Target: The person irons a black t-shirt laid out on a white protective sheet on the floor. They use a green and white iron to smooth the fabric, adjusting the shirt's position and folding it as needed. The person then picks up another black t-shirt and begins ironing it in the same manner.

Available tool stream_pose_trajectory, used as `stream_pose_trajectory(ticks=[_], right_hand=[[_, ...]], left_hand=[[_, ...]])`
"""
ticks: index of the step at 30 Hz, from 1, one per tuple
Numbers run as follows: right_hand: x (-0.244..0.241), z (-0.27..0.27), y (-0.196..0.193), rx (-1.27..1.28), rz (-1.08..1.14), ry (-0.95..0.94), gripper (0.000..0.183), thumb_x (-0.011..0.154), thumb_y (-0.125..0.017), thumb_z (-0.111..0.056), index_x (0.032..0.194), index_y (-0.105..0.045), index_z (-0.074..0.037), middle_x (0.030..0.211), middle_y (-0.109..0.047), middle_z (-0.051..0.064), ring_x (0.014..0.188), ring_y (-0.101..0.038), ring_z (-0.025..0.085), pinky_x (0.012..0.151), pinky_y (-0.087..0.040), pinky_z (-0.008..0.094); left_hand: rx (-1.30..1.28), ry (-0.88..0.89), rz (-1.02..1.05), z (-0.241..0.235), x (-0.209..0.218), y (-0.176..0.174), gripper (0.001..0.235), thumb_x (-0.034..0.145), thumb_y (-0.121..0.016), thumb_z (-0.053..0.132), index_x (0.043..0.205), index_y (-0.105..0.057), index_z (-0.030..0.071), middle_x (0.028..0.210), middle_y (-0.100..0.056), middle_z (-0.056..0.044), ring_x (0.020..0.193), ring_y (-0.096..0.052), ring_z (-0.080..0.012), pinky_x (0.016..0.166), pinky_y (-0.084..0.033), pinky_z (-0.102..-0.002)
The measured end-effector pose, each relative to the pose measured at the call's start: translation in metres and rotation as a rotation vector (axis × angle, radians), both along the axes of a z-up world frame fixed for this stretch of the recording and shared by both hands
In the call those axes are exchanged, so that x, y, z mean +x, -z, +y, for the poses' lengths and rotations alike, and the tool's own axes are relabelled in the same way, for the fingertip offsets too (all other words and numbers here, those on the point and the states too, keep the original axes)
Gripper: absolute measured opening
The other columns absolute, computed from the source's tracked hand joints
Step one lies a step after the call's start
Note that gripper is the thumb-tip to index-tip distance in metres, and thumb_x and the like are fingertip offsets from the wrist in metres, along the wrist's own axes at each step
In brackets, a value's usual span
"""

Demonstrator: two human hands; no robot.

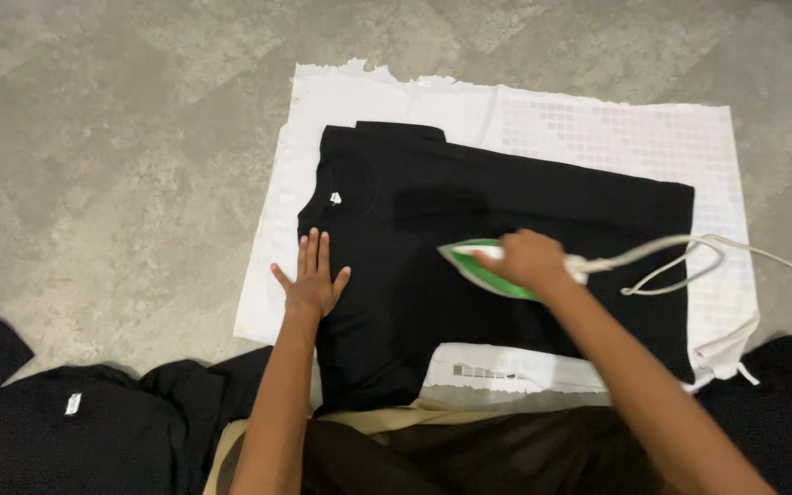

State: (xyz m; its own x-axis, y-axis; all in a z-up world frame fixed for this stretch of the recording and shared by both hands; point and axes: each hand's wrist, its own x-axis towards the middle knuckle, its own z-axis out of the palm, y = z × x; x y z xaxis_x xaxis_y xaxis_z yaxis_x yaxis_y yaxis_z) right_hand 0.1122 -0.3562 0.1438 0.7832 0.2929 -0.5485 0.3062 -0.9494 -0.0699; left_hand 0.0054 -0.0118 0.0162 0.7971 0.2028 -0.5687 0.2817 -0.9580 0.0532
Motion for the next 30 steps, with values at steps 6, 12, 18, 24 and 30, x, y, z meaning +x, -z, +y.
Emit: stream_pose_trajectory(ticks=[6, 12, 18, 24, 30], right_hand=[[-0.009, -0.123, 0.002, -0.112, 0.034, 0.324, 0.088, 0.094, -0.039, -0.08, 0.115, -0.084, -0.008, 0.125, -0.079, 0.022, 0.127, -0.07, 0.04, 0.104, -0.056, 0.052], [-0.012, -0.222, 0.042, 0.211, -0.243, 0.963, 0.093, 0.108, -0.045, -0.074, 0.088, -0.079, 0.01, 0.089, -0.075, 0.034, 0.091, -0.071, 0.047, 0.077, -0.047, 0.051], [-0.013, -0.22, 0.008, 0.289, -0.527, 1.07, 0.09, 0.13, -0.049, -0.064, 0.084, -0.072, 0.009, 0.082, -0.069, 0.032, 0.08, -0.064, 0.046, 0.072, -0.045, 0.058], [-0.015, -0.195, -0.012, 0.463, -0.537, 1.228, 0.082, 0.127, -0.057, -0.054, 0.064, -0.04, -0.004, 0.058, -0.032, 0.006, 0.062, -0.032, 0.021, 0.06, -0.029, 0.04], [-0.029, -0.208, -0.008, 0.489, -0.488, 1.313, 0.074, 0.135, -0.06, -0.049, 0.082, -0.066, 0.002, 0.066, -0.05, 0.015, 0.064, -0.046, 0.028, 0.062, -0.038, 0.045]], left_hand=[[-0.005, -0.027, 0.005, 0.006, 0.019, 0.026, 0.079, 0.107, -0.014, 0.062, 0.17, 0.011, 0.022, 0.177, 0.023, 0.0, 0.163, 0.017, -0.0205, 0.12, -0.008, -0.082], [-0.151, -0.025, -0.766, -0.01, 0.122, -0.007, 0.04, 0.093, -0.06, 0.032, 0.128, -0.063, 0.012, 0.13, -0.057, -0.016, 0.128, -0.049, -0.0388, 0.101, -0.037, -0.074], [-0.255, 0.166, -0.72, -0.021, 0.275, 0.026, 0.029, 0.107, -0.049, 0.019, 0.13, -0.065, 0.01, 0.133, -0.061, -0.013, 0.124, -0.054, -0.0382, 0.093, -0.048, -0.062], [-0.122, 0.212, -0.581, -0.006, 0.331, 0.073, 0.028, 0.092, -0.055, -0.009, 0.114, -0.059, 0.009, 0.119, -0.055, -0.015, 0.106, -0.052, -0.0377, 0.075, -0.055, -0.052], [0.079, 0.342, -0.209, -0.003, 0.342, 0.012, 0.018, 0.102, -0.062, 0.014, 0.108, -0.077, 0.007, 0.114, -0.072, -0.015, 0.115, -0.062, -0.036, 0.088, -0.057, -0.048]])
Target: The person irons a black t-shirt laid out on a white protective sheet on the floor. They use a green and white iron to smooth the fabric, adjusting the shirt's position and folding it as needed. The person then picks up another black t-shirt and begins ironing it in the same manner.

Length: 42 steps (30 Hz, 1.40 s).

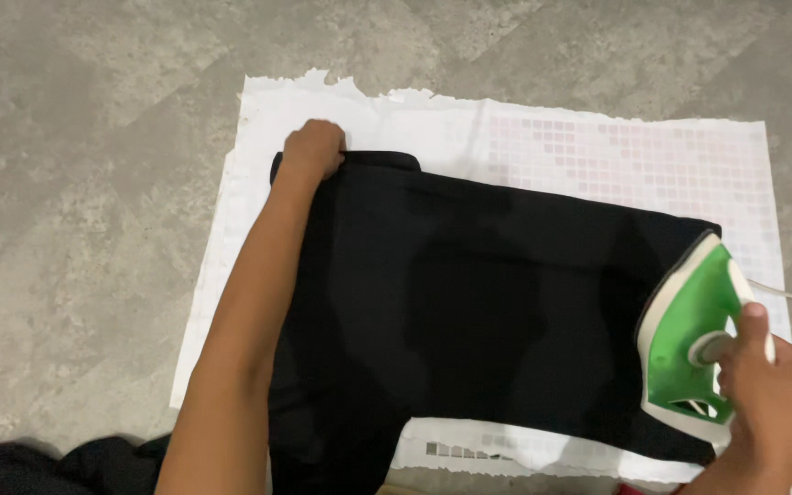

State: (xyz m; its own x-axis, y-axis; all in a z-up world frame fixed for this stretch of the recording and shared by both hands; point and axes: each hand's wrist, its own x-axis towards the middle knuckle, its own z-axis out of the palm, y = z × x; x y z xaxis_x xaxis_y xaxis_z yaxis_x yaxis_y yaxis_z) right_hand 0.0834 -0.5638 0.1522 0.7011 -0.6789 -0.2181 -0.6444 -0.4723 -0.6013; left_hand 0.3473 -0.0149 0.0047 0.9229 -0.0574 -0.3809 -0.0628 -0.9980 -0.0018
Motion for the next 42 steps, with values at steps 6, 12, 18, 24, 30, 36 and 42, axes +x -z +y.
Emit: stream_pose_trajectory(ticks=[6, 12, 18, 24, 30, 36, 42], right_hand=[[-0.012, -0.021, 0.015, 0.128, -0.174, 0.094, 0.07, 0.134, -0.061, -0.042, 0.075, -0.048, -0.007, 0.063, -0.038, 0.004, 0.053, -0.033, 0.012, 0.047, -0.024, 0.032], [-0.012, -0.025, 0.008, 0.004, -0.085, 0.147, 0.069, 0.136, -0.061, -0.04, 0.079, -0.06, -0.002, 0.065, -0.049, 0.007, 0.058, -0.044, 0.017, 0.052, -0.035, 0.035], [-0.02, -0.046, 0.024, 0.079, -0.204, 0.152, 0.071, 0.136, -0.059, -0.033, 0.074, -0.053, 0.0, 0.064, -0.042, 0.006, 0.06, -0.042, 0.014, 0.052, -0.037, 0.033], [-0.018, -0.044, 0.013, 0.128, -0.225, 0.219, 0.072, 0.13, -0.062, -0.034, 0.067, -0.052, -0.001, 0.057, -0.042, 0.006, 0.051, -0.041, 0.013, 0.044, -0.033, 0.032], [-0.018, -0.037, 0.002, 0.237, -0.258, 0.149, 0.068, 0.123, -0.059, -0.034, 0.062, -0.048, -0.006, 0.052, -0.037, 0.003, 0.046, -0.033, 0.012, 0.047, -0.023, 0.03], [-0.018, -0.047, 0.002, 0.275, -0.311, 0.138, 0.069, 0.12, -0.057, -0.038, 0.06, -0.043, -0.007, 0.05, -0.033, 0.003, 0.046, -0.031, 0.012, 0.047, -0.022, 0.029], [-0.022, -0.051, -0.007, 0.337, -0.368, 0.237, 0.067, 0.118, -0.057, -0.038, 0.06, -0.042, -0.007, 0.05, -0.03, 0.002, 0.046, -0.027, 0.011, 0.047, -0.019, 0.029]], left_hand=[[-0.453, -0.273, -0.07, 0.005, 0.071, -0.043, 0.035, 0.096, -0.049, -0.003, 0.087, -0.076, 0.017, 0.061, -0.071, -0.011, 0.056, -0.074, -0.0201, 0.06, -0.06, -0.037], [-0.647, -0.137, -0.806, -0.023, 0.151, -0.02, 0.008, 0.093, -0.068, 0.005, 0.094, -0.075, 0.009, 0.098, -0.071, -0.014, 0.089, -0.072, -0.0347, 0.075, -0.058, -0.048], [-0.667, -0.221, -1.171, -0.088, 0.161, 0.026, 0.03, 0.104, -0.063, 0.005, 0.13, -0.048, 0.004, 0.133, -0.05, -0.018, 0.127, -0.053, -0.039, 0.106, -0.047, -0.048], [-2.385, -0.164, -0.843, -0.196, 0.157, 0.19, 0.076, 0.109, -0.048, -0.004, 0.172, -0.011, 0.016, 0.18, -0.016, -0.006, 0.162, -0.032, -0.0232, 0.123, -0.046, -0.042], [-1.287, 0.291, -0.337, -0.44, -0.006, 0.094, 0.071, 0.097, -0.075, 0.036, 0.154, -0.046, 0.006, 0.151, -0.056, -0.019, 0.136, -0.059, -0.0319, 0.121, -0.041, -0.044], [-0.582, 0.53, -0.775, -0.484, -0.085, 0.07, 0.014, 0.083, -0.058, 0.0, 0.083, -0.059, 0.014, 0.07, -0.055, -0.004, 0.073, -0.054, -0.0345, 0.073, -0.037, -0.051], [-0.476, 1.16, -0.248, -0.418, -0.15, 0.012, 0.01, 0.082, -0.07, 0.033, 0.088, -0.076, 0.027, 0.085, -0.071, 0.003, 0.086, -0.066, -0.0238, 0.085, -0.038, -0.047]])
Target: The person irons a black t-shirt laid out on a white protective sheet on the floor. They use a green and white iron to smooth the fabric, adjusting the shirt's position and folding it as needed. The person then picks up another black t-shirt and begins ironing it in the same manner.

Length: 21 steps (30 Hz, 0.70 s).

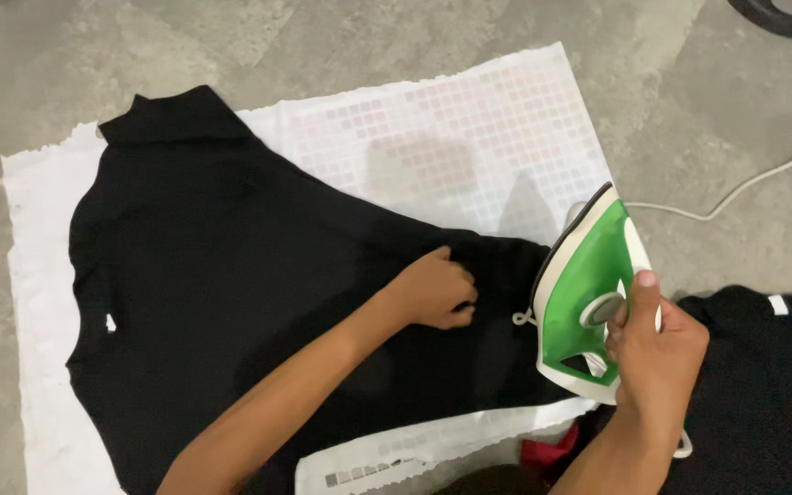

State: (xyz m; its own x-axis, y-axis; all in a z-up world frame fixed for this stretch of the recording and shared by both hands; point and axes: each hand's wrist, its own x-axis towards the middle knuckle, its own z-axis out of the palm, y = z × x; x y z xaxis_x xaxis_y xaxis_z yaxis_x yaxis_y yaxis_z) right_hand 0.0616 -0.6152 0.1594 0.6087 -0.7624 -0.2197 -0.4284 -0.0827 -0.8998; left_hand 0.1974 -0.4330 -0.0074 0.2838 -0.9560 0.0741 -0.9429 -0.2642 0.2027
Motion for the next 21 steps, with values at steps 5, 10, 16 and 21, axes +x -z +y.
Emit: stream_pose_trajectory(ticks=[5, 10, 16, 21], right_hand=[[-0.001, 0.0, 0.001, 0.001, -0.022, 0.003, 0.069, 0.118, -0.058, -0.039, 0.06, -0.04, -0.008, 0.052, -0.032, 0.001, 0.047, -0.029, 0.011, 0.047, -0.024, 0.028], [0.0, -0.003, 0.0, 0.029, -0.013, 0.028, 0.068, 0.117, -0.059, -0.042, 0.061, -0.042, -0.008, 0.052, -0.032, 0.001, 0.047, -0.029, 0.01, 0.046, -0.023, 0.027], [-0.002, -0.007, 0.003, 0.024, -0.017, 0.041, 0.069, 0.118, -0.059, -0.041, 0.061, -0.043, -0.007, 0.052, -0.034, 0.001, 0.047, -0.031, 0.01, 0.046, -0.025, 0.027], [-0.002, -0.008, 0.001, 0.031, -0.044, 0.026, 0.07, 0.118, -0.058, -0.039, 0.058, -0.039, -0.009, 0.053, -0.032, 0.001, 0.049, -0.029, 0.011, 0.047, -0.025, 0.028]], left_hand=[[-0.62, -0.284, 0.534, -0.011, 0.023, -0.024, 0.029, 0.104, -0.053, 0.009, 0.129, -0.065, 0.004, 0.099, -0.062, -0.012, 0.093, -0.061, -0.03, 0.082, -0.051, -0.043], [-0.038, -0.441, 0.658, -0.053, 0.054, 0.004, 0.064, 0.096, -0.062, 0.012, 0.156, -0.04, 0.016, 0.147, -0.052, -0.015, 0.117, -0.061, -0.036, 0.085, -0.052, -0.049], [0.469, -0.395, 0.691, -0.062, 0.059, -0.026, 0.044, 0.091, -0.079, 0.031, 0.13, -0.064, 0.017, 0.122, -0.069, -0.002, 0.122, -0.06, -0.029, 0.112, -0.031, -0.062], [0.213, -0.242, 0.941, -0.062, 0.081, 0.001, 0.018, 0.076, -0.084, 0.018, 0.087, -0.07, 0.017, 0.069, -0.05, 0.004, 0.067, -0.05, -0.014, 0.065, -0.045, -0.031]])
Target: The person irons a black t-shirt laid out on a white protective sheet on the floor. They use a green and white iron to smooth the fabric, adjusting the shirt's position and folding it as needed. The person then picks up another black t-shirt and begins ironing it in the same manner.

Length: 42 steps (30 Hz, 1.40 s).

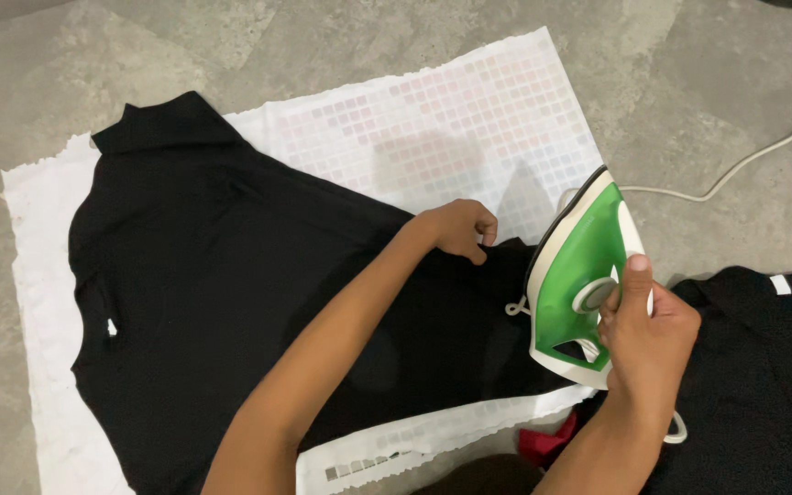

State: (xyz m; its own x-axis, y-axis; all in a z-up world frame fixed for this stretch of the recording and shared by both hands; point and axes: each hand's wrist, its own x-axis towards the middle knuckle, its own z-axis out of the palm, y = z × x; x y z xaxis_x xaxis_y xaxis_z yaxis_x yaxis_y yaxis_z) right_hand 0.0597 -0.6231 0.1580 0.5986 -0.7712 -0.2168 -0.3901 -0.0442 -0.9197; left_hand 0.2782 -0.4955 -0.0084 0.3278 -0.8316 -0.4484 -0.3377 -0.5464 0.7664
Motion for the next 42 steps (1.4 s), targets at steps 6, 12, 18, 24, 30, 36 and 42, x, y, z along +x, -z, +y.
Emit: stream_pose_trajectory(ticks=[6, 12, 18, 24, 30, 36, 42], right_hand=[[-0.001, -0.002, 0.005, 0.02, -0.004, -0.008, 0.067, 0.117, -0.059, -0.042, 0.062, -0.045, -0.008, 0.052, -0.033, 0.0, 0.046, -0.03, 0.009, 0.045, -0.023, 0.027], [-0.002, -0.003, 0.017, -0.003, -0.029, -0.017, 0.067, 0.12, -0.058, -0.044, 0.066, -0.046, -0.006, 0.053, -0.033, 0.003, 0.047, -0.031, 0.01, 0.045, -0.025, 0.027], [0.001, -0.003, 0.017, 0.012, 0.034, -0.001, 0.068, 0.12, -0.058, -0.043, 0.065, -0.045, -0.005, 0.054, -0.035, 0.004, 0.048, -0.032, 0.012, 0.046, -0.026, 0.029], [0.004, -0.004, 0.017, 0.044, 0.03, 0.041, 0.065, 0.12, -0.057, -0.041, 0.066, -0.044, -0.007, 0.053, -0.036, 0.005, 0.045, -0.035, 0.013, 0.043, -0.027, 0.028], [-0.017, -0.022, 0.016, -0.012, 0.023, 0.205, 0.062, 0.124, -0.06, -0.038, 0.072, -0.052, -0.006, 0.061, -0.047, 0.005, 0.048, -0.041, 0.01, 0.041, -0.029, 0.027], [-0.027, -0.04, 0.025, -0.115, -0.054, 0.256, 0.064, 0.13, -0.056, -0.037, 0.073, -0.049, -0.007, 0.062, -0.047, 0.005, 0.05, -0.041, 0.01, 0.043, -0.031, 0.028], [-0.024, -0.032, 0.018, -0.111, -0.074, 0.182, 0.066, 0.135, -0.055, -0.037, 0.076, -0.052, -0.006, 0.066, -0.046, 0.004, 0.055, -0.04, 0.011, 0.049, -0.032, 0.028]], left_hand=[[0.072, 0.1, -0.067, -0.022, 0.026, -0.023, 0.017, 0.074, -0.087, 0.029, 0.085, -0.076, 0.021, 0.108, -0.075, 0.002, 0.101, -0.07, -0.019, 0.078, -0.057, -0.039], [0.048, -0.099, -0.312, -0.063, 0.101, -0.03, 0.025, 0.074, -0.066, 0.013, 0.067, -0.08, 0.032, 0.081, -0.081, 0.009, 0.094, -0.078, -0.0169, 0.083, -0.057, -0.046], [-0.091, -0.224, -1.487, -0.076, 0.181, 0.017, 0.025, 0.083, -0.081, -0.001, 0.1, -0.078, 0.017, 0.114, -0.065, -0.007, 0.114, -0.054, -0.0331, 0.09, -0.05, -0.061], [0.098, -0.261, -1.327, -0.06, 0.135, 0.032, 0.071, 0.102, -0.079, 0.015, 0.162, -0.042, 0.026, 0.167, -0.017, 0.0, 0.153, -0.02, -0.0356, 0.117, -0.036, -0.068], [-0.736, -0.782, -0.749, -0.039, -0.057, 0.009, 0.017, 0.087, -0.058, 0.008, 0.103, -0.059, 0.014, 0.111, -0.059, -0.011, 0.1, -0.054, -0.0351, 0.086, -0.042, -0.049], [-0.772, -0.697, -0.334, -0.012, -0.248, 0.013, 0.027, 0.077, -0.067, 0.004, 0.1, -0.061, 0.016, 0.094, -0.062, -0.009, 0.09, -0.059, -0.0324, 0.083, -0.037, -0.045], [-0.39, -0.289, -0.842, -0.023, -0.296, 0.031, 0.012, 0.099, -0.059, 0.016, 0.087, -0.061, 0.015, 0.092, -0.056, -0.004, 0.092, -0.055, -0.0284, 0.072, -0.037, -0.047]])
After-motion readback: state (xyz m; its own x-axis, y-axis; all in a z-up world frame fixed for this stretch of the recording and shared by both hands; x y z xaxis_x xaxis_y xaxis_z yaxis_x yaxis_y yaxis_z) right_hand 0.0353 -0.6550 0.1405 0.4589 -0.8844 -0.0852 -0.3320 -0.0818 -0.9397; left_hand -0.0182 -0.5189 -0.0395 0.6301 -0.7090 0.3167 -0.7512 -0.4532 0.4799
